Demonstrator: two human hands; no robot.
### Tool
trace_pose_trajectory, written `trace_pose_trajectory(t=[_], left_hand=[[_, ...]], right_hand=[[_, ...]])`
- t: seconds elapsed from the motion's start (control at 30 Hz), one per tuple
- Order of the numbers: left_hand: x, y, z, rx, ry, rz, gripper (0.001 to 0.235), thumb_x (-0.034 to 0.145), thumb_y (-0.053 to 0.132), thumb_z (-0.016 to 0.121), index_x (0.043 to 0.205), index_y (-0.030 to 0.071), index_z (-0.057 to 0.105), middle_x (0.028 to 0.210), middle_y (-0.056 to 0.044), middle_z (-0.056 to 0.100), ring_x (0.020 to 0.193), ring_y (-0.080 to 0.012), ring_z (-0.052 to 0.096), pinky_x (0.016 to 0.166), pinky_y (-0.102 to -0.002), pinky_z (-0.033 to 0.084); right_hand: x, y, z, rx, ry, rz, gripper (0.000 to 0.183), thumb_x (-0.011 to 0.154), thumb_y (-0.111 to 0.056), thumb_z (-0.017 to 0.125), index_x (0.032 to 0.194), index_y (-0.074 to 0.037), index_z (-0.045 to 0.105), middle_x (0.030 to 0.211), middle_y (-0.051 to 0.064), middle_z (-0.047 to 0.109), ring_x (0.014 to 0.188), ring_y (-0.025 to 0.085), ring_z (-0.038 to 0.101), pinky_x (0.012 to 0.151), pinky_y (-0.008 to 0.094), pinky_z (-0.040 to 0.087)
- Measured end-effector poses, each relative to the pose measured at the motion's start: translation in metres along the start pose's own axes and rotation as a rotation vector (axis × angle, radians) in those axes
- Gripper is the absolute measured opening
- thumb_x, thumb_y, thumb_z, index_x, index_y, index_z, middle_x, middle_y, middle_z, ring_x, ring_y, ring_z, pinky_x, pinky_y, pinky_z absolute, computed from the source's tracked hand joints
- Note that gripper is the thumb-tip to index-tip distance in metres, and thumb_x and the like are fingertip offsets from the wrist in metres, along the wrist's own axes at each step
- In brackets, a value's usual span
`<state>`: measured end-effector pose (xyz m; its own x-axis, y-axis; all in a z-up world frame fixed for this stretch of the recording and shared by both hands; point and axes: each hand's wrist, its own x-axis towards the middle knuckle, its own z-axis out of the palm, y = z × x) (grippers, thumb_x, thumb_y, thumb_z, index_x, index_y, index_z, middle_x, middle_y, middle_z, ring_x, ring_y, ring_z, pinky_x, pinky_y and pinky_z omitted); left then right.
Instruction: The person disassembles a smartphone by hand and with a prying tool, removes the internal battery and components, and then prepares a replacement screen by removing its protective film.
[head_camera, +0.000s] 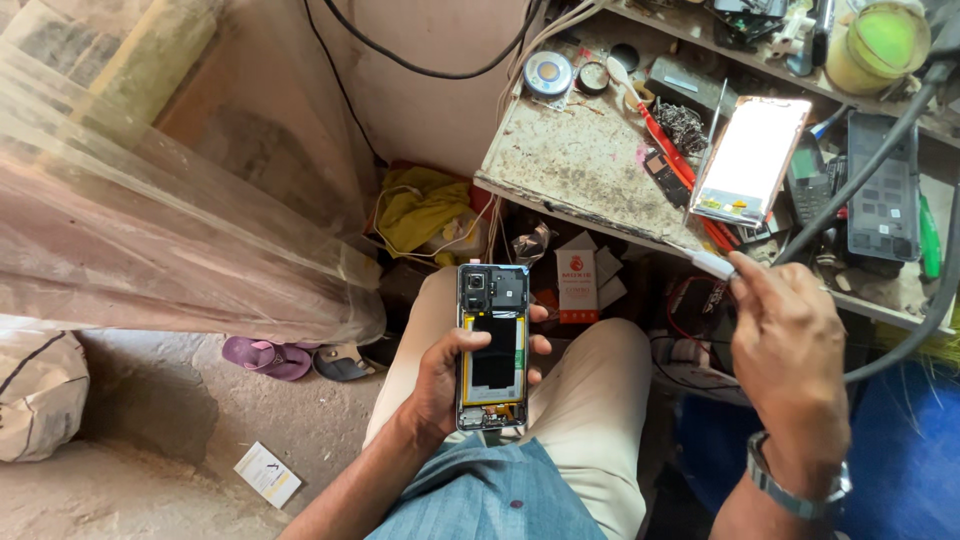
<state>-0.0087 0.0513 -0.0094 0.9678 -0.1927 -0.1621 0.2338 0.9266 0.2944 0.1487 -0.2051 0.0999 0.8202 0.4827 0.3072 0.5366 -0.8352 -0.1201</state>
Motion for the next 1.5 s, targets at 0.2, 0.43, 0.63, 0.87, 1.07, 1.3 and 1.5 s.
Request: trace_pose_trajectory(t=[0.2,0.43,0.63,0.87,1.07,1.3,1.5], left_hand=[[0.001,-0.001,-0.003,-0.007,-0.076,-0.012,0.073,0.086,0.032,0.065,0.149,0.000,0.046,0.116,-0.014,0.067,0.100,-0.0251,0.067,0.088,-0.035,0.057],[-0.002,-0.008,0.004,-0.003,-0.059,-0.050,0.072,0.088,0.036,0.065,0.149,0.002,0.046,0.112,-0.012,0.064,0.096,-0.0222,0.064,0.081,-0.033,0.056],[-0.008,-0.007,0.016,0.000,-0.072,-0.067,0.073,0.084,0.036,0.065,0.147,0.005,0.044,0.108,-0.008,0.062,0.094,-0.0190,0.062,0.077,-0.037,0.059],[-0.011,-0.015,0.012,0.150,0.027,-0.016,0.068,0.085,0.025,0.064,0.148,0.004,0.046,0.110,-0.009,0.063,0.094,-0.0175,0.060,0.083,-0.031,0.055],[-0.009,-0.019,-0.002,0.327,-0.029,0.042,0.063,0.087,0.023,0.064,0.144,0.002,0.048,0.109,-0.007,0.062,0.094,-0.0178,0.060,0.086,-0.031,0.051],[-0.005,-0.031,-0.033,0.448,0.097,0.000,0.053,0.085,0.022,0.060,0.134,0.002,0.056,0.103,-0.007,0.064,0.091,-0.0173,0.062,0.084,-0.033,0.053],[0.001,-0.033,-0.041,0.298,0.186,-0.072,0.049,0.086,0.022,0.057,0.129,0.002,0.058,0.105,-0.009,0.068,0.088,-0.0180,0.066,0.080,-0.035,0.055]], right_hand=[[-0.017,-0.027,-0.019,0.570,-0.014,0.207,0.026,0.094,-0.019,0.074,0.118,-0.009,0.075,0.087,0.004,0.066,0.071,0.014,0.062,0.057,0.027,0.049],[-0.034,-0.068,0.019,0.491,-0.243,-0.015,0.029,0.084,-0.024,0.080,0.107,-0.006,0.079,0.073,0.005,0.072,0.058,0.016,0.064,0.052,0.031,0.051],[-0.037,-0.080,0.017,0.487,-0.143,-0.089,0.028,0.084,-0.025,0.080,0.101,-0.003,0.077,0.082,0.008,0.074,0.069,0.021,0.070,0.063,0.034,0.055],[-0.036,-0.091,0.006,0.376,-0.095,-0.180,0.025,0.082,-0.020,0.080,0.101,-0.004,0.078,0.081,0.009,0.072,0.070,0.026,0.069,0.065,0.038,0.056],[-0.031,-0.092,0.021,0.301,-0.303,-0.149,0.029,0.086,-0.034,0.077,0.096,-0.007,0.075,0.084,0.009,0.073,0.074,0.027,0.071,0.065,0.039,0.057],[-0.028,-0.091,0.021,0.322,-0.068,-0.563,0.020,0.086,-0.008,0.068,0.106,-0.004,0.068,0.086,0.010,0.068,0.079,0.030,0.069,0.065,0.038,0.057],[-0.013,-0.090,0.028,0.173,-0.650,-0.146,0.024,0.102,-0.032,0.066,0.118,-0.014,0.067,0.093,0.007,0.070,0.081,0.027,0.071,0.072,0.036,0.058]])
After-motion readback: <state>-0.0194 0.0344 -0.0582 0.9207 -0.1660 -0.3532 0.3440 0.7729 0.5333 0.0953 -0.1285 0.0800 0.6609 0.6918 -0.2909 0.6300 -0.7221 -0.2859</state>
